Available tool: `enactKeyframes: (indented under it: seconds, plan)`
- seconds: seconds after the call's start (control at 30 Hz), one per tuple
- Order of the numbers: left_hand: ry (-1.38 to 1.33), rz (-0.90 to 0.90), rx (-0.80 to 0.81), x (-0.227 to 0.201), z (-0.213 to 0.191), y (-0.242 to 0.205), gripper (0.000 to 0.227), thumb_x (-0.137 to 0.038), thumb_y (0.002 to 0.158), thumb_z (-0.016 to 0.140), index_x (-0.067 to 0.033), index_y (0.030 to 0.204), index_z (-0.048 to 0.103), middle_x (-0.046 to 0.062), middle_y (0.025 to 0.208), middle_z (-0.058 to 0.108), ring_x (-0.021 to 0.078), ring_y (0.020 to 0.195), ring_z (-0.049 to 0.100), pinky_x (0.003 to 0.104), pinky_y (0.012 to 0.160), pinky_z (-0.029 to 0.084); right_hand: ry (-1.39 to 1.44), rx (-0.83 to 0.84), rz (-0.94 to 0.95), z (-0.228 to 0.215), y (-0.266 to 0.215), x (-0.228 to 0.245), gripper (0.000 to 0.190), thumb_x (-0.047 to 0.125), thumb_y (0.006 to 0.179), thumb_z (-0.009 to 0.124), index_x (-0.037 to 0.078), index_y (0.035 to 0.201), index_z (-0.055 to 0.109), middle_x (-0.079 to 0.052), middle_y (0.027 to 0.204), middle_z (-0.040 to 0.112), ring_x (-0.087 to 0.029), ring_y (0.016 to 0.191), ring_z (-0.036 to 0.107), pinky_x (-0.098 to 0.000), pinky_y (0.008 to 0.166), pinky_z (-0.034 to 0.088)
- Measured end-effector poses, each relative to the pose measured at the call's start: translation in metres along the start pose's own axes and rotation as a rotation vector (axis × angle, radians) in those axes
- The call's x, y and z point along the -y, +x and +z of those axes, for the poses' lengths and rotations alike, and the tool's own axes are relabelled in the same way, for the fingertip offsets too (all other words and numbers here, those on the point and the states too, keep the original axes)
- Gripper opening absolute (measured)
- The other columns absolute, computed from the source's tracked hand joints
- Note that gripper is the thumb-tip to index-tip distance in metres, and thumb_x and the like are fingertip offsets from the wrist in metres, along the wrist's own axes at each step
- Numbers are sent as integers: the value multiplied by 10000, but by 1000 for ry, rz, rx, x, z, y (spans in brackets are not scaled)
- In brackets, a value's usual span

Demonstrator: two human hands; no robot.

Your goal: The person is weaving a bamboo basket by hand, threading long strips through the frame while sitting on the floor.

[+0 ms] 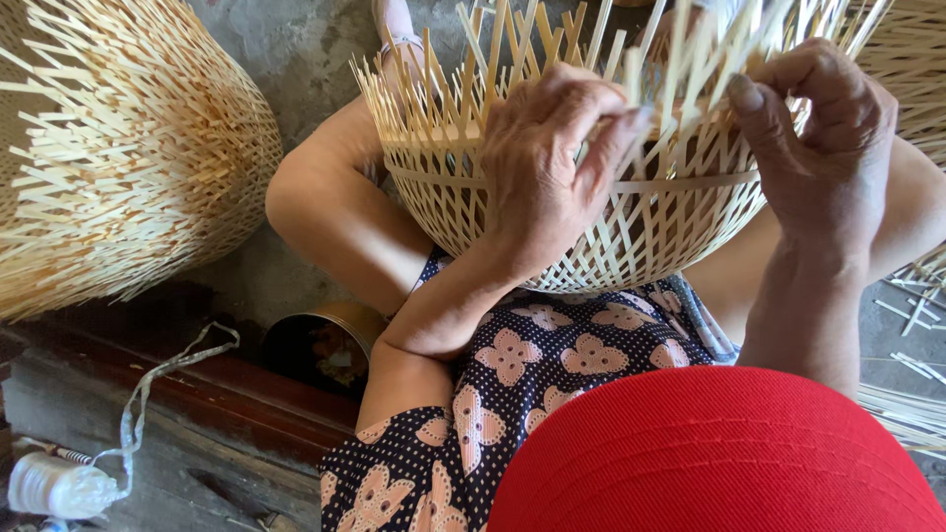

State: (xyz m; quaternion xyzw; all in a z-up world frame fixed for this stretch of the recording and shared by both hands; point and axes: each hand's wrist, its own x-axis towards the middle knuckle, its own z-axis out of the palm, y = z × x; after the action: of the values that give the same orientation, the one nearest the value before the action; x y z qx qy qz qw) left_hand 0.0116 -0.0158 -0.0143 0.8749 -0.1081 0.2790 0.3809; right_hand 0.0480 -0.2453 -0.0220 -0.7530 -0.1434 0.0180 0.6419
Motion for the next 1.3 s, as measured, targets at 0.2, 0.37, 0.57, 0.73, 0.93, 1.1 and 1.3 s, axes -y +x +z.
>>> enactKeyframes:
  seconds: [0.2, 0.37, 0.57, 0.73, 0.93, 1.1, 1.3]
  plan:
    - [59, -27, 66, -7, -5, 4, 208, -278, 1008, 767, -152, 1123, 646, -42, 1083, 589, 80, 857, 549, 290, 820, 412, 13, 6, 1, -1, 0, -5, 151, 123, 1070, 744, 31, 991, 655, -10, 914, 621, -58, 748, 513, -211, 728, 425]
    - [137, -13, 52, -14, 2, 11, 307, -342, 904, 841, -171, 1051, 633, -16, 1118, 518, 137, 935, 490, 325, 859, 364, -24, -22, 30, 6, -1, -3, 175, 82, 1088, 771, -19, 1010, 652, -29, 909, 562, -76, 743, 450, -218, 700, 361]
    - [91, -31, 77, -6, 4, 13, 232, -236, 941, 808, -172, 1013, 598, -40, 1088, 524, 116, 961, 515, 313, 933, 404, -29, 39, 6, 1, 1, -3, 187, 67, 1067, 776, -4, 964, 637, -9, 952, 577, -57, 747, 479, -201, 671, 382]
    - [123, 34, 111, -12, 1, 25, 318, -330, 902, 840, -142, 1006, 606, 13, 1084, 500, 142, 945, 478, 335, 908, 396, 141, 37, 74, 2, 1, -2, 185, 89, 1060, 800, 17, 975, 652, 3, 1010, 545, -49, 801, 521, -183, 721, 426]
    - [94, 10, 169, -19, 4, 32, 312, -256, 947, 783, -45, 1104, 616, 29, 1061, 500, 153, 982, 464, 344, 937, 393, -97, 60, -53, -1, 5, 3, 185, 90, 1030, 834, -9, 991, 682, -25, 1053, 535, -102, 957, 495, -224, 827, 423]
    - [57, 19, 165, -8, 7, 24, 242, -262, 970, 781, -126, 1023, 588, 10, 1046, 501, 143, 912, 495, 338, 888, 397, -71, 82, 3, -7, 7, 0, 198, 134, 958, 861, 39, 949, 687, -12, 1069, 530, -105, 926, 496, -244, 797, 452]
    - [-70, -61, 100, 0, 0, 10, 536, -347, 1105, 744, -143, 1478, 417, 34, 1300, 580, 139, 1125, 606, 266, 981, 483, -64, 58, -113, -4, 2, -18, 173, 149, 987, 850, 47, 1035, 718, -11, 1016, 522, -92, 893, 476, -233, 738, 432]
